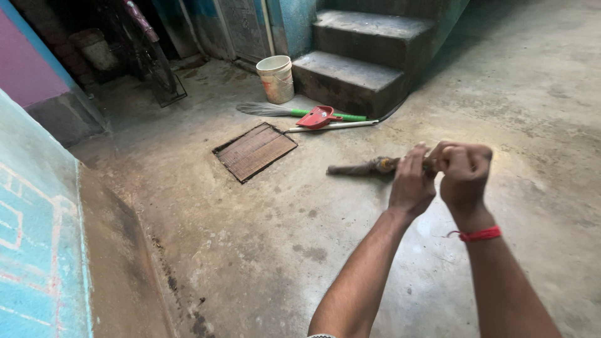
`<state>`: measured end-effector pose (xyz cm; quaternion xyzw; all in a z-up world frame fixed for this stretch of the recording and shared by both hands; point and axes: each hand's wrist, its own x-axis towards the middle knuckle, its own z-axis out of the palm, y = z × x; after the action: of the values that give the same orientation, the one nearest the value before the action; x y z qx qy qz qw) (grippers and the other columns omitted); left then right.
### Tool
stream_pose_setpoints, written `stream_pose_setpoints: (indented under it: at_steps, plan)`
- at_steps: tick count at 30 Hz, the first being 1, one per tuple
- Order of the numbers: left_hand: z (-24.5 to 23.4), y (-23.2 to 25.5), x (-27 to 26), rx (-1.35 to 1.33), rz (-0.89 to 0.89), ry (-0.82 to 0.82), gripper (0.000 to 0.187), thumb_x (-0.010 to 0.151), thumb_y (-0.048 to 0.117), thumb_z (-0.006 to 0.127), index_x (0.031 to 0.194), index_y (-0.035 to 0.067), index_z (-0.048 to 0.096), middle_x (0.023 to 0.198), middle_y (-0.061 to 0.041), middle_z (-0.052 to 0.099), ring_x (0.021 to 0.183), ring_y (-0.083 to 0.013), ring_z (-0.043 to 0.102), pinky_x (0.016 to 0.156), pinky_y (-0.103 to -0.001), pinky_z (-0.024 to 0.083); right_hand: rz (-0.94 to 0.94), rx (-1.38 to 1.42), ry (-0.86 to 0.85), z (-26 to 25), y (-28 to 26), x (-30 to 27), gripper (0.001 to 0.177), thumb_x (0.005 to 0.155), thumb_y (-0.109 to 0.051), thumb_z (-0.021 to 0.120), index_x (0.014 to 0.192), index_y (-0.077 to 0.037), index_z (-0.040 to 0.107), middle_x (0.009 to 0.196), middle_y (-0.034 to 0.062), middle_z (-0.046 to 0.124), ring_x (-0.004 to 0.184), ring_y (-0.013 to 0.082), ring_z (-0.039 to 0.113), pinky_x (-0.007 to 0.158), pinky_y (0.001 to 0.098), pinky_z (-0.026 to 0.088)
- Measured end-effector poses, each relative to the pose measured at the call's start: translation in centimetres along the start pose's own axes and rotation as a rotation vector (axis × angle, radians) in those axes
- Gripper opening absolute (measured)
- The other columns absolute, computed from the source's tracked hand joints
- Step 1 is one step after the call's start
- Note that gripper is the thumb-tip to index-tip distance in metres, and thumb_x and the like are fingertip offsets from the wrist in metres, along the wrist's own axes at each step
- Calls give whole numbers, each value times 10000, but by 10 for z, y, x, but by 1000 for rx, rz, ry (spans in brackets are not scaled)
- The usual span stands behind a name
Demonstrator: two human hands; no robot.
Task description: The person mops a concrete floor using a traditional string mop. They push and pull the mop across the surface, moving from the center of the room towards the walls and corners.
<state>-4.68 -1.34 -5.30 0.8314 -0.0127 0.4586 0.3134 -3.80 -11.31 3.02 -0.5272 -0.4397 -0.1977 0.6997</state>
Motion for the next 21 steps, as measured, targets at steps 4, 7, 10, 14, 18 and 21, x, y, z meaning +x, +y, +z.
stream_pose_setpoints:
  at_steps: [4, 7, 10, 14, 18, 21]
  plan:
    - [1, 37, -3, -170, 184, 99, 272, 1041, 158, 595, 1263, 42, 487, 1052, -187, 646, 955, -358, 668, 873, -477, 562, -84, -120, -52, -29, -61, 12, 453, 1032, 12, 374, 591, -42, 463, 596, 74, 526, 499, 142, 542, 487, 241, 459]
    - [11, 52, -3, -246, 278, 42, 232, 1042, 136, 610, 1202, 44, 470, 929, -154, 603, 826, -317, 640, 743, -421, 551, -81, -149, -105, -53, -110, 9, 458, 1013, 20, 350, 564, -50, 404, 567, 56, 479, 469, 132, 497, 532, 254, 449]
    - [21, 66, -13, -339, 349, 96, 211, 1032, 90, 593, 1183, 46, 454, 904, -154, 571, 826, -325, 609, 750, -419, 519, -21, -52, -58, -56, -136, -4, 485, 1034, 25, 330, 555, -28, 383, 554, 60, 443, 496, 147, 479, 559, 282, 463]
    - [33, 63, -6, -403, 341, 143, 213, 1001, 65, 597, 1139, 62, 434, 910, -149, 559, 835, -323, 586, 781, -435, 487, -405, -400, -119, -56, -113, 5, 312, 1059, 69, 341, 799, 235, 387, 587, 118, 416, 565, 207, 538, 590, 386, 500]
    - [50, 44, 6, -374, 273, 115, 204, 973, 35, 574, 1121, 64, 436, 945, -152, 562, 883, -322, 590, 792, -424, 476, -261, -91, -6, -62, -73, 12, 484, 1143, 9, 345, 661, -29, 357, 564, 13, 372, 524, 90, 516, 595, 317, 498]
    - [69, 18, 16, -298, 204, 82, 235, 982, 15, 551, 1164, 84, 419, 946, -137, 550, 899, -311, 589, 810, -439, 460, -343, -149, -6, -61, -27, 14, 424, 1098, 33, 374, 675, 19, 405, 574, 51, 430, 507, 119, 501, 540, 324, 498]
